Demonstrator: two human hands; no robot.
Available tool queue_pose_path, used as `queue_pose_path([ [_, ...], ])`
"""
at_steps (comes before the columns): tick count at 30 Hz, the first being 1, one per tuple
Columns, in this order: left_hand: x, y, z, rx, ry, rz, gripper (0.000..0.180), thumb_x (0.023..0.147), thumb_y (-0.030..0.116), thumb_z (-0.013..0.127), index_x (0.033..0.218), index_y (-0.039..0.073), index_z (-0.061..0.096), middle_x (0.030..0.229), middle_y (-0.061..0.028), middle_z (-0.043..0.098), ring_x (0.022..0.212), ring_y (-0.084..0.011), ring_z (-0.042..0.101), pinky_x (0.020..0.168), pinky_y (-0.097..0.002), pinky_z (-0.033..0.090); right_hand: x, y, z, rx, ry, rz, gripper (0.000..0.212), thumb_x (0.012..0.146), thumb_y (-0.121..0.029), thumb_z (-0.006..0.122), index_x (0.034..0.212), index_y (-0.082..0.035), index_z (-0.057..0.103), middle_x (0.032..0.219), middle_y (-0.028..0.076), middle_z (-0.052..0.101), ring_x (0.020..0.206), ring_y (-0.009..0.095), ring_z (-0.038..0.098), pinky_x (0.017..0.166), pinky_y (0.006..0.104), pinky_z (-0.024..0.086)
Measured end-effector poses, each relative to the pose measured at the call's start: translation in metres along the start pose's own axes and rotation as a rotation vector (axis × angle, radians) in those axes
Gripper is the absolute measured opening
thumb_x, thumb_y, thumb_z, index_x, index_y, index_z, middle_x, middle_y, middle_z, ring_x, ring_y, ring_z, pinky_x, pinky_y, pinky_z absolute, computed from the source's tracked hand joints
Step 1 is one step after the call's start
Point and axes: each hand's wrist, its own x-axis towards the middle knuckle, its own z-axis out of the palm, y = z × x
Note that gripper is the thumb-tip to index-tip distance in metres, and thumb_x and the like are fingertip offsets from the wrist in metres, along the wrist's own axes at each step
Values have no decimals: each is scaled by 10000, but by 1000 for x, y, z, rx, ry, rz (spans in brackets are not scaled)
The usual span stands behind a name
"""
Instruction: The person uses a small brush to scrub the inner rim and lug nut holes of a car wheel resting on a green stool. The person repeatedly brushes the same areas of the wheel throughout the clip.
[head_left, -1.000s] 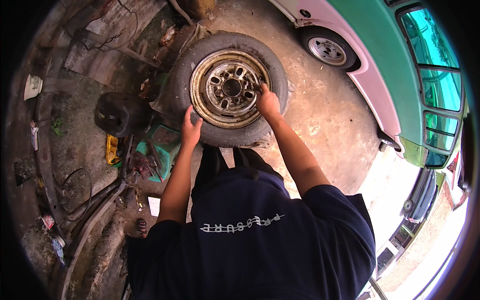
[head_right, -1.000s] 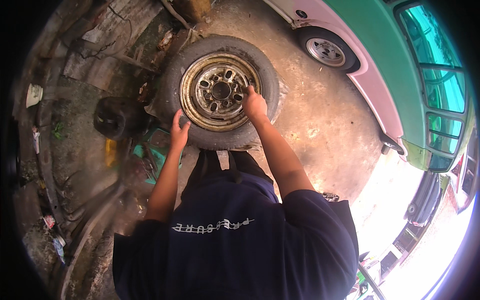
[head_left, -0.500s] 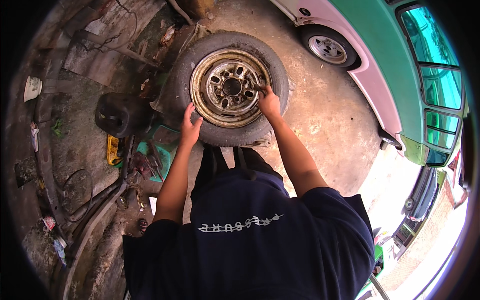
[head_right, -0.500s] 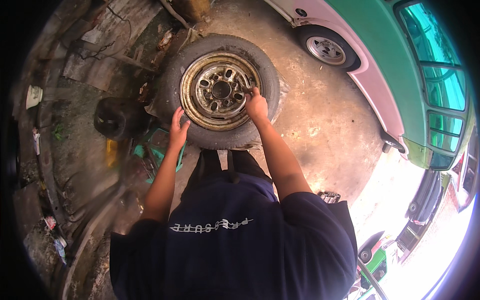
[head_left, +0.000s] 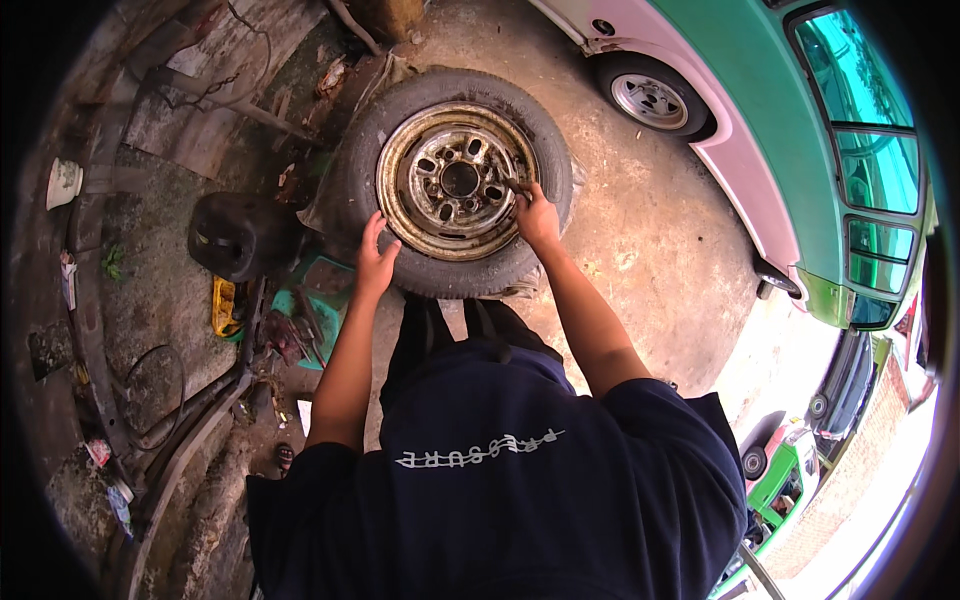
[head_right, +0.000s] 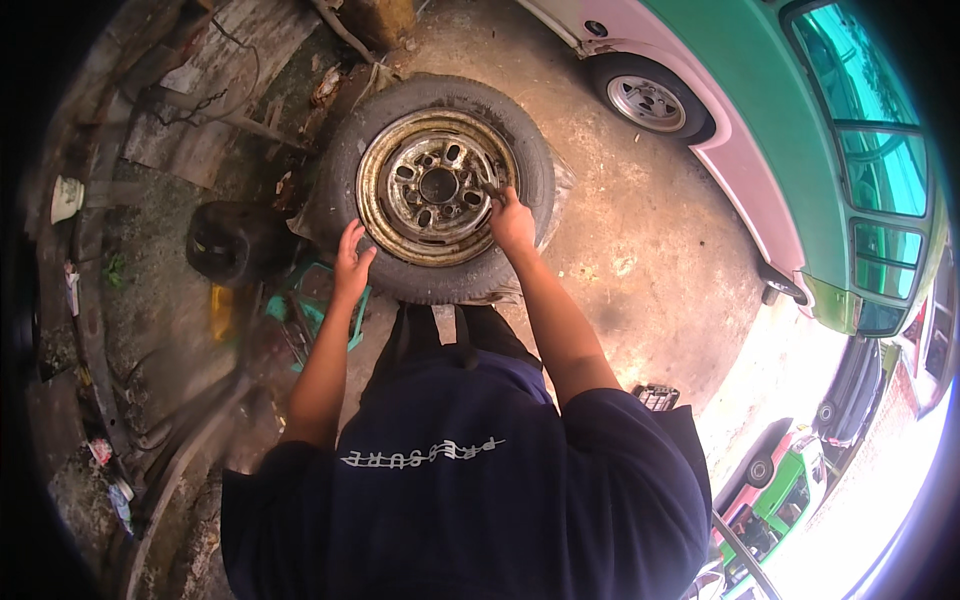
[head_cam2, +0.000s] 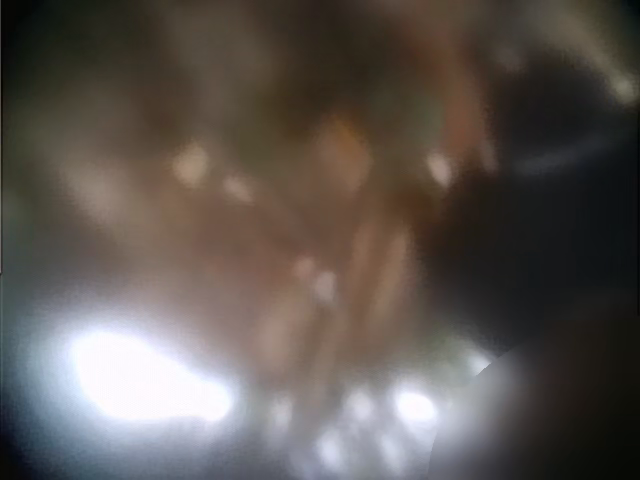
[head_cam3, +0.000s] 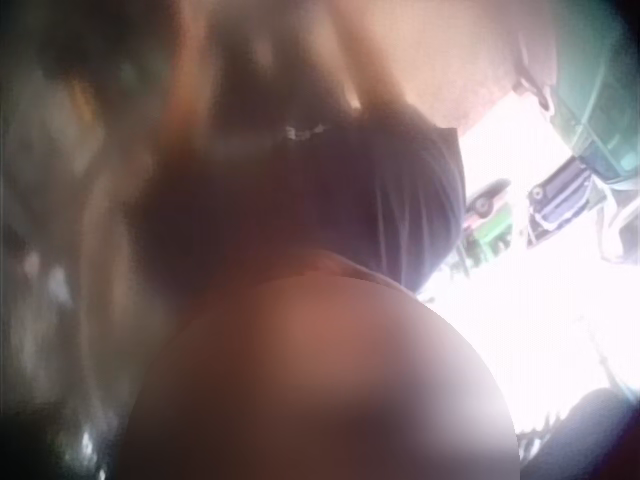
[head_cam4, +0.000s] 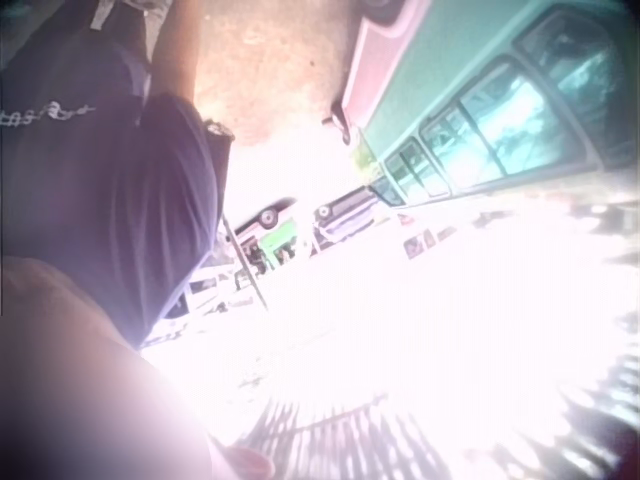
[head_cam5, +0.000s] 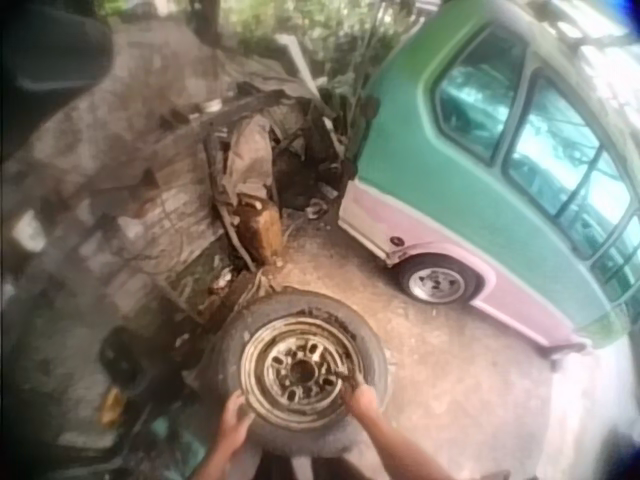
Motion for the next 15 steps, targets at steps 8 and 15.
queue_pose_path([
  [8,-2,4,-2,-88,26,-65,654,886,-30,573,1476,68,307,1437,-211,414,1378,-298,357,1077,-364,320,-5,2,-8,-4,9,1,277,924,-298,561,1168,-168,554,933,294,660,921,482,627,810,544,498],
  [15,0,11,1,-53,12,-54,663,867,-1,609,1462,61,323,1415,-233,435,1357,-327,385,1102,-397,303,-9,1,-7,-53,-64,16,271,929,-303,549,1167,-173,546,936,276,669,919,466,635,812,533,504],
])
